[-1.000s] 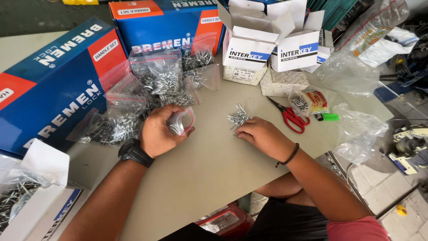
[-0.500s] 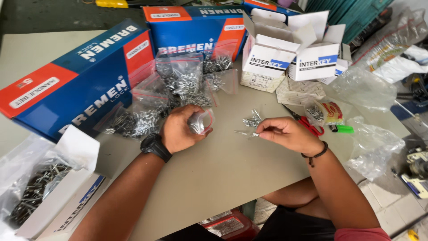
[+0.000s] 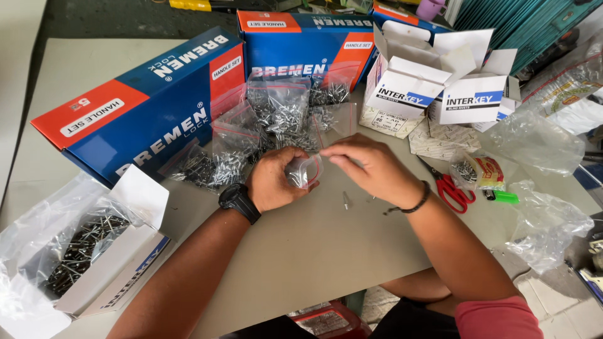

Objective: The person takes loose rivets from a table and places them into small plastic bags, eventually putting a bag of rivets into a cardboard box.

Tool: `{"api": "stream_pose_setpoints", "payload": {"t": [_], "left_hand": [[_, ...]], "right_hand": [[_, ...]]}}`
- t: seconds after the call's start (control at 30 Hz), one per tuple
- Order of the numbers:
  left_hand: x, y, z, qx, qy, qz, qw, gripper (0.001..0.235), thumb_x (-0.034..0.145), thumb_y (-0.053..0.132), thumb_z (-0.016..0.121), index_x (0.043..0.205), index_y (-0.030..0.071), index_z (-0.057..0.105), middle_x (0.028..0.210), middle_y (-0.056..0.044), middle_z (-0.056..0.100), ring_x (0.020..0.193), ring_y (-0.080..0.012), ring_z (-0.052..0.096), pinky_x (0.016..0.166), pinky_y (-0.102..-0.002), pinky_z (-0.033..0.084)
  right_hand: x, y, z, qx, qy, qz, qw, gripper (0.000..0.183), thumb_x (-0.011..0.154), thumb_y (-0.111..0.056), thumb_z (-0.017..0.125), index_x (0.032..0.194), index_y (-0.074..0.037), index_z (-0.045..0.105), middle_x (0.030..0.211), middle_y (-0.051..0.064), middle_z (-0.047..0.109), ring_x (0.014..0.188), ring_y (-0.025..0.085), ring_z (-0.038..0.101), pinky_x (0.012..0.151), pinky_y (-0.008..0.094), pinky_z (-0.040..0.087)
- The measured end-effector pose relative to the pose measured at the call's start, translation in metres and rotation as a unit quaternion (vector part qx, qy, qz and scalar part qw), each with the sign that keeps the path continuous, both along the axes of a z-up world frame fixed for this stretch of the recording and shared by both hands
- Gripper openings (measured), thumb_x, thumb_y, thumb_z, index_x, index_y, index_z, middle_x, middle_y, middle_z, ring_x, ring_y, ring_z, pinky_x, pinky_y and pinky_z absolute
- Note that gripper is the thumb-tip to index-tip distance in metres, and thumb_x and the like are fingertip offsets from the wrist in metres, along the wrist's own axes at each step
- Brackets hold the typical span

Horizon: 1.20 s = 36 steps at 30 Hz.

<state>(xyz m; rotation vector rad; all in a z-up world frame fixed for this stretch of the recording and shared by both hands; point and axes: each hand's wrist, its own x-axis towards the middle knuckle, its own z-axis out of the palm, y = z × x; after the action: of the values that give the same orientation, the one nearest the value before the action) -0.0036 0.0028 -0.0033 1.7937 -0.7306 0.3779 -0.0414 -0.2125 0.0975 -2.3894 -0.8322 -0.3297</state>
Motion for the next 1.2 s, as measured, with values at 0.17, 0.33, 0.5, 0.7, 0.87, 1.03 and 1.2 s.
{"api": "stream_pose_setpoints", "payload": {"t": [0.17, 0.33, 0.5, 0.7, 0.87, 1.03, 1.2], "left_hand": [[0.003, 0.002, -0.003, 0.001, 0.0, -0.01, 1.0, 0.045, 0.065, 0.03, 0.091, 0.099, 0.01, 0.069, 0.085, -0.013, 0.073, 0.08, -0.04, 0.07, 0.071, -0.045, 0.055], [0.005, -0.001, -0.006, 0.017, -0.009, -0.007, 1.0, 0.046, 0.065, 0.032, 0.091, 0.1, 0.013, 0.07, 0.088, -0.011, 0.073, 0.083, -0.0377, 0.071, 0.072, -0.045, 0.055], [0.004, 0.0, -0.005, 0.021, 0.007, -0.008, 1.0, 0.045, 0.064, 0.025, 0.092, 0.099, 0.008, 0.07, 0.086, -0.014, 0.073, 0.081, -0.0398, 0.071, 0.071, -0.045, 0.054], [0.002, -0.003, -0.006, 0.023, 0.013, 0.011, 1.0, 0.046, 0.063, 0.026, 0.092, 0.1, 0.009, 0.07, 0.09, -0.014, 0.075, 0.086, -0.0422, 0.071, 0.075, -0.047, 0.055], [0.004, -0.003, -0.008, 0.035, 0.013, 0.004, 0.999, 0.045, 0.065, 0.029, 0.092, 0.1, 0.011, 0.07, 0.091, -0.012, 0.075, 0.086, -0.0401, 0.071, 0.076, -0.047, 0.055], [0.005, -0.002, -0.008, 0.039, 0.007, 0.002, 0.999, 0.044, 0.065, 0.029, 0.091, 0.099, 0.011, 0.07, 0.091, -0.011, 0.075, 0.085, -0.0387, 0.071, 0.075, -0.046, 0.055], [0.004, -0.002, -0.01, 0.026, 0.014, 0.002, 1.0, 0.044, 0.065, 0.028, 0.092, 0.1, 0.011, 0.07, 0.091, -0.012, 0.075, 0.086, -0.039, 0.072, 0.076, -0.045, 0.055]], "right_hand": [[-0.015, -0.031, -0.022, -0.127, 0.089, -0.005, 0.988, 0.016, 0.097, -0.013, 0.067, 0.109, -0.011, 0.076, 0.108, 0.008, 0.076, 0.098, 0.029, 0.068, 0.086, 0.041, 0.056], [-0.012, -0.049, -0.078, -0.184, 0.074, 0.013, 0.98, 0.011, 0.097, -0.022, 0.068, 0.104, -0.018, 0.076, 0.104, 0.0, 0.072, 0.095, 0.025, 0.065, 0.083, 0.039, 0.056], [-0.003, -0.071, -0.095, -0.174, 0.009, -0.008, 0.985, 0.01, 0.104, -0.019, 0.056, 0.108, -0.012, 0.062, 0.09, 0.008, 0.064, 0.09, 0.034, 0.062, 0.077, 0.042, 0.053], [-0.023, -0.103, -0.033, -0.146, 0.086, -0.069, 0.983, 0.025, 0.098, -0.023, 0.066, 0.121, -0.015, 0.07, 0.097, 0.008, 0.07, 0.1, 0.03, 0.065, 0.09, 0.041, 0.053], [-0.021, -0.12, -0.069, -0.231, 0.072, -0.063, 0.968, 0.02, 0.094, -0.026, 0.069, 0.108, -0.014, 0.076, 0.096, 0.009, 0.072, 0.097, 0.031, 0.066, 0.087, 0.043, 0.054], [-0.023, -0.128, -0.09, -0.272, 0.051, -0.095, 0.956, 0.012, 0.093, -0.029, 0.07, 0.099, -0.02, 0.075, 0.095, 0.001, 0.07, 0.097, 0.025, 0.066, 0.084, 0.039, 0.054], [-0.035, -0.114, -0.072, -0.176, 0.088, -0.128, 0.972, 0.012, 0.096, -0.032, 0.067, 0.1, -0.021, 0.071, 0.109, 0.0, 0.069, 0.109, 0.028, 0.063, 0.09, 0.038, 0.053]]}}
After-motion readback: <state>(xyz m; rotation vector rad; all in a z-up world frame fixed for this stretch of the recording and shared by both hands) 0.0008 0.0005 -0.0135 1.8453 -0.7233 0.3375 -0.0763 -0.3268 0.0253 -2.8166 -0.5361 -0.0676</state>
